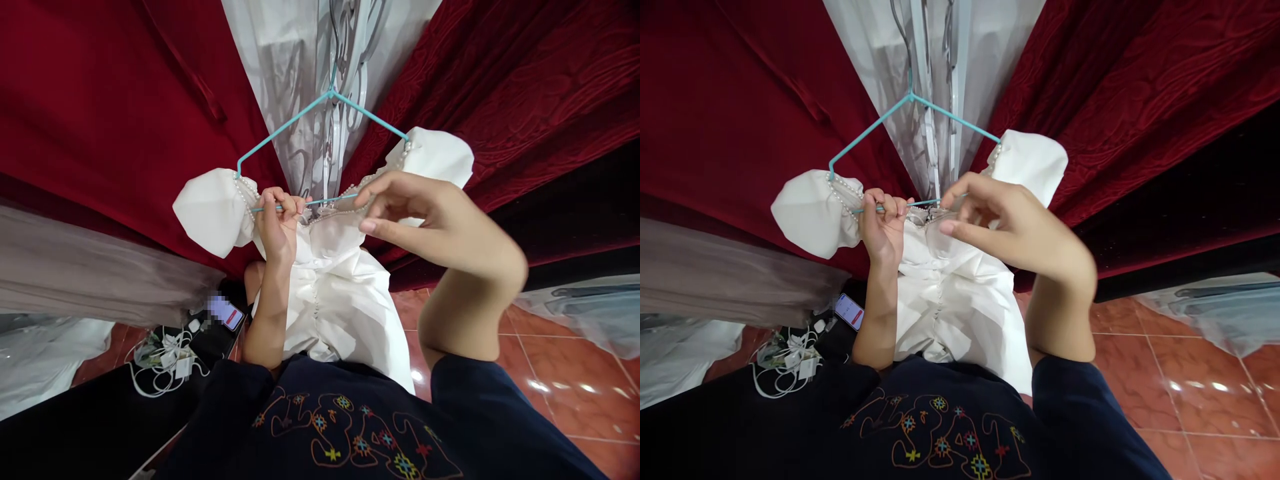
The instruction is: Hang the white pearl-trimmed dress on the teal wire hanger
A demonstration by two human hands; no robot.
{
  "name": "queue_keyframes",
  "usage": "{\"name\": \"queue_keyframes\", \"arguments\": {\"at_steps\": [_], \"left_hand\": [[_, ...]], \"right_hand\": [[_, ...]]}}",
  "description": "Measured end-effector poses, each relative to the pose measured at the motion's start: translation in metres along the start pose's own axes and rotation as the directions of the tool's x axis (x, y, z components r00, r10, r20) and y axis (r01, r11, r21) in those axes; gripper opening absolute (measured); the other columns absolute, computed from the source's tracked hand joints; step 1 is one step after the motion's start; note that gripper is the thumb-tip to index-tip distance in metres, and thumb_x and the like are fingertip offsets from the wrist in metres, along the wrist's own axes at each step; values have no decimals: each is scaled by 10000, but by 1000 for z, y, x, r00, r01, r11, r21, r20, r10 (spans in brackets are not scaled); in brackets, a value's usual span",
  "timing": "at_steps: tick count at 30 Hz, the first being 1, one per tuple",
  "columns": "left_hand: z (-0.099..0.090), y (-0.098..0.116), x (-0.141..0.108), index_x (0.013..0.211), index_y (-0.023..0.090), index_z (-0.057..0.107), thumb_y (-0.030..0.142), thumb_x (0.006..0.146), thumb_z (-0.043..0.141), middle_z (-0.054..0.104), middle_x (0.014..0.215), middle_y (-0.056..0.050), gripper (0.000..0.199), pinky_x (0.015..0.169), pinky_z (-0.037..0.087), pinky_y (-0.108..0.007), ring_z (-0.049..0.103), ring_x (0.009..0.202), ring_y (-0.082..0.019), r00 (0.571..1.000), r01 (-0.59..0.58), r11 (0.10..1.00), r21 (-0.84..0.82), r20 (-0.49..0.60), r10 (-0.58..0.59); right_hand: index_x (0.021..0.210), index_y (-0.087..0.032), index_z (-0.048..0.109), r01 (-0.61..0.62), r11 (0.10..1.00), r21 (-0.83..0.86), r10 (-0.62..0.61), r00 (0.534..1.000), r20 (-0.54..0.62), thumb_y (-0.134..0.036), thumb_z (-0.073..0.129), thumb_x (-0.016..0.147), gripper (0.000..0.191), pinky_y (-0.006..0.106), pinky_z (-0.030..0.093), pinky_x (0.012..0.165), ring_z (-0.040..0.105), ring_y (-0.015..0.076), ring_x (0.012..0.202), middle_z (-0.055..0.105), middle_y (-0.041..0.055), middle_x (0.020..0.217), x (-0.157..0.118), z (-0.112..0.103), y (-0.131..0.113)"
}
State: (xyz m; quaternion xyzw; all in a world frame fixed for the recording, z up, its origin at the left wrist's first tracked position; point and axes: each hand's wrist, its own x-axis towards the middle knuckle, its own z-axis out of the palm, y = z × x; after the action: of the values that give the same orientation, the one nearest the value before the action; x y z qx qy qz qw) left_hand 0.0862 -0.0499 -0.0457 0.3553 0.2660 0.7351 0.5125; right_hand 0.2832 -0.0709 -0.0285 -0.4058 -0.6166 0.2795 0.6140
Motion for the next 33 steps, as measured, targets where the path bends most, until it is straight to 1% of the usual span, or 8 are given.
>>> {"name": "queue_keyframes", "arguments": {"at_steps": [4, 9, 13, 17, 21, 23, 27, 33], "left_hand": [[0, -1, -2, 868, 240, 532, 563, 987, 610, 431, 624, 55, 353, 1000, 563, -377, 622, 711, -143, 1000, 4, 1000, -30, 17, -4], [-9, 10, -25, 1184, 265, 651, 672, 955, 595, 721, 1225, -75, 470, 1060, 536, -388, 721, 1149, -222, 999, 39, 988, 151, -33, -35], [-9, 32, -46, 1170, 198, 724, 520, 993, 631, 783, 1006, -90, 379, 972, 571, -355, 755, 1013, -216, 998, 59, 882, 468, -21, -56], [-4, 44, -49, 938, 198, 788, 350, 959, 704, 709, 698, -3, 175, 730, 540, -242, 666, 664, -123, 973, -128, 760, 637, -68, 221], [2, 55, -37, 835, 226, 779, 270, 968, 654, 628, 623, 23, 188, 663, 522, -279, 585, 585, -134, 841, -367, 636, 679, -50, 539], [1, 61, -26, 955, 234, 787, 234, 943, 688, 721, 882, -17, 100, 885, 565, -359, 679, 851, -187, 790, -424, 508, 750, 32, 612], [-15, 70, 4, 1303, 245, 698, 100, 786, 803, 646, 1364, -60, 547, 1246, 364, -471, 536, 1362, -281, 772, -455, 207, 866, 267, 577], [-42, 85, 34, 1035, 180, 803, -60, 823, 486, 780, 1001, -14, 450, 964, 553, -408, 725, 993, -210, 798, -444, 312, 840, 212, 563]], "right_hand": [[1044, -229, 648, 56, 995, -78, -50, 996, 79, -484, 589, 989, 268, 362, 482, 821, 652, 197, 934, 691, 59, 894, 10, 24, 10], [1020, -229, 648, 265, 925, -273, -228, 961, 159, -395, 575, 1003, 182, 375, 417, 827, 620, 178, 864, 728, 45, 968, 13, 50, 20], [962, -224, 645, 342, 865, -366, -306, 939, 155, -329, 536, 1022, 163, 372, 363, 809, 607, 171, 836, 736, 32, 939, 3, 57, 21], [976, -229, 648, 333, 879, -342, -304, 943, 135, -334, 539, 1019, 158, 369, 365, 814, 621, 178, 855, 744, 34, 952, 2, 56, 22], [1018, -230, 653, 338, 872, -355, -308, 941, 140, -331, 543, 1016, 149, 363, 373, 820, 636, 187, 881, 755, 36, 991, 5, 54, 24], [1024, -229, 650, 329, 877, -350, -300, 944, 134, -318, 544, 1015, 138, 362, 370, 830, 634, 186, 884, 754, 34, 1001, 6, 54, 23], [1006, -219, 643, 310, 882, -356, -284, 951, 124, -270, 533, 1019, 122, 356, 355, 830, 616, 180, 873, 741, 24, 981, 4, 57, 20], [924, -206, 614, 337, 861, -382, -301, 942, 152, -211, 555, 998, 95, 347, 340, 797, 585, 177, 831, 685, 21, 887, 4, 55, 21]]}}
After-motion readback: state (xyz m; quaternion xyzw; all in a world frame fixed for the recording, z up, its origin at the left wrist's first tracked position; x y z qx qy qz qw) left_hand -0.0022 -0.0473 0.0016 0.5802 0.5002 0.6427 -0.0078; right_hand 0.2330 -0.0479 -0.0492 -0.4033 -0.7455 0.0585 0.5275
